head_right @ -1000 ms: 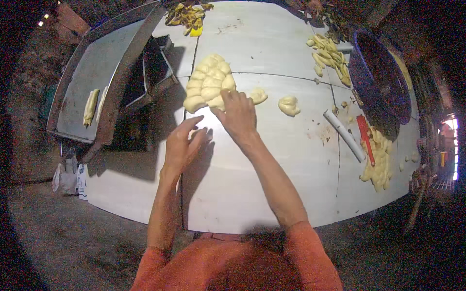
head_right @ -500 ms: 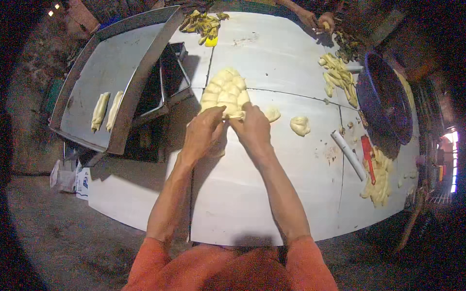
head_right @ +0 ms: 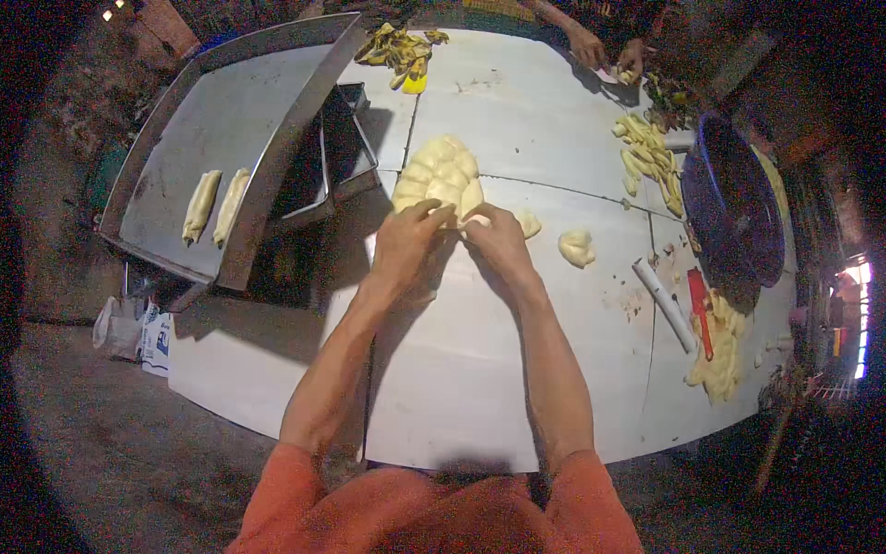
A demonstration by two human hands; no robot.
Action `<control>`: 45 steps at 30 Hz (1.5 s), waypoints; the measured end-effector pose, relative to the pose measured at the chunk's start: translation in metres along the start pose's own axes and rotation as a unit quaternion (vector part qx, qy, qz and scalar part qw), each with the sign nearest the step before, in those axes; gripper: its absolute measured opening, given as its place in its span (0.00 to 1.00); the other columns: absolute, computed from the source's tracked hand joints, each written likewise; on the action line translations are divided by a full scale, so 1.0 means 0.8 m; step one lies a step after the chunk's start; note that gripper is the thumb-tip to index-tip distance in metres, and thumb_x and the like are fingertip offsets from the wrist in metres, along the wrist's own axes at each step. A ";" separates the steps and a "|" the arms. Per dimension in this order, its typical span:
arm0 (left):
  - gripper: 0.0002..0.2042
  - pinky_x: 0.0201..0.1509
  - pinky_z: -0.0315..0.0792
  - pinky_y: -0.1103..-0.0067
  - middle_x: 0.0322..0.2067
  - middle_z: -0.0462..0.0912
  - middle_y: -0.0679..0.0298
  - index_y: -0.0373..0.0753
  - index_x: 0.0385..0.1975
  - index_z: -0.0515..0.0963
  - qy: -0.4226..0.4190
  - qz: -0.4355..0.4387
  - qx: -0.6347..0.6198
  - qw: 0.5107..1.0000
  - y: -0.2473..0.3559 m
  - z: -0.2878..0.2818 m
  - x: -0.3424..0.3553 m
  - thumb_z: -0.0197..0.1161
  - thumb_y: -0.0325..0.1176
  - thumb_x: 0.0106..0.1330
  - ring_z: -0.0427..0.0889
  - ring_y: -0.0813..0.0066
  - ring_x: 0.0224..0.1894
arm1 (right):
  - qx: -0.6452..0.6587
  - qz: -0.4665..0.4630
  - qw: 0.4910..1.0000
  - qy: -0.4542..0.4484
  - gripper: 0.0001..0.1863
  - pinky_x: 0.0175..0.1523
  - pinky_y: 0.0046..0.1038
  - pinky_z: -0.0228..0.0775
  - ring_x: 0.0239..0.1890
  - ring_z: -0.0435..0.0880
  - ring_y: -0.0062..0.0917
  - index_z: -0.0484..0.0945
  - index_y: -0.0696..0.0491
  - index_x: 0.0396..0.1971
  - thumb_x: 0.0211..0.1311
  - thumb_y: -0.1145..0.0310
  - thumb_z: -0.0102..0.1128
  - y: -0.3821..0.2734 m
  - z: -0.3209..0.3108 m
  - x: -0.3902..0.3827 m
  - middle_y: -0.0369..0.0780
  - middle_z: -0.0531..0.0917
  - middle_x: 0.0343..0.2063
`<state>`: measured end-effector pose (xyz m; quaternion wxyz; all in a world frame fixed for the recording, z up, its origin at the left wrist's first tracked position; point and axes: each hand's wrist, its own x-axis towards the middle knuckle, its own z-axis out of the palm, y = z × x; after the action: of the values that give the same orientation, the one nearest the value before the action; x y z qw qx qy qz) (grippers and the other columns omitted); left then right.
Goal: The person flattens dough portions with a rolling pin, spreads chocolate filling using a spatula, adds banana slices, rolls the dough over the filling by hand, and places the finished rolls onto a baking tray.
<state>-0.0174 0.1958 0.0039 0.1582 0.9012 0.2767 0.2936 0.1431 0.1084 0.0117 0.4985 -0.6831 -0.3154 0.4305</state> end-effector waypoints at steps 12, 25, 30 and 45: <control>0.10 0.52 0.75 0.62 0.46 0.86 0.54 0.42 0.42 0.86 -0.019 0.018 0.005 1.000 0.014 0.022 0.001 0.64 0.29 0.61 0.83 0.52 0.51 | 0.130 0.141 0.962 -0.193 0.14 0.40 0.23 0.73 0.34 0.79 0.21 0.80 0.57 0.33 0.43 0.70 0.68 0.012 -0.097 -0.136 0.37 0.81 0.33; 0.21 0.57 0.78 0.68 0.55 0.82 0.45 0.32 0.57 0.79 -0.098 -0.115 -0.250 0.956 0.121 -0.025 -0.153 0.67 0.35 0.67 0.85 0.51 0.53 | -0.032 0.043 0.997 -0.047 0.16 0.48 0.30 0.74 0.43 0.81 0.27 0.81 0.54 0.45 0.59 0.66 0.71 0.039 -0.071 -0.275 0.38 0.83 0.39; 0.16 0.56 0.79 0.67 0.51 0.84 0.48 0.33 0.52 0.81 -0.123 -0.171 -0.188 0.959 0.172 -0.061 -0.203 0.68 0.30 0.66 0.86 0.54 0.51 | -0.376 -0.277 0.880 -0.080 0.18 0.61 0.43 0.66 0.53 0.78 0.43 0.84 0.52 0.44 0.59 0.58 0.72 0.068 -0.056 -0.280 0.44 0.80 0.51; 0.40 0.73 0.47 0.39 0.75 0.59 0.51 0.37 0.74 0.61 -0.235 0.001 0.061 0.970 0.226 -0.002 -0.271 0.63 0.54 0.68 0.58 0.56 0.78 | -0.550 -0.243 0.795 -0.073 0.47 0.77 0.68 0.28 0.79 0.54 0.37 0.62 0.50 0.75 0.67 0.29 0.45 0.125 -0.091 -0.303 0.42 0.60 0.77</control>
<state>-0.0915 -0.0765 -0.0095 0.1632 0.9533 0.2478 0.0564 0.1046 -0.1606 -0.0076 0.1024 -0.7094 -0.6905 0.0976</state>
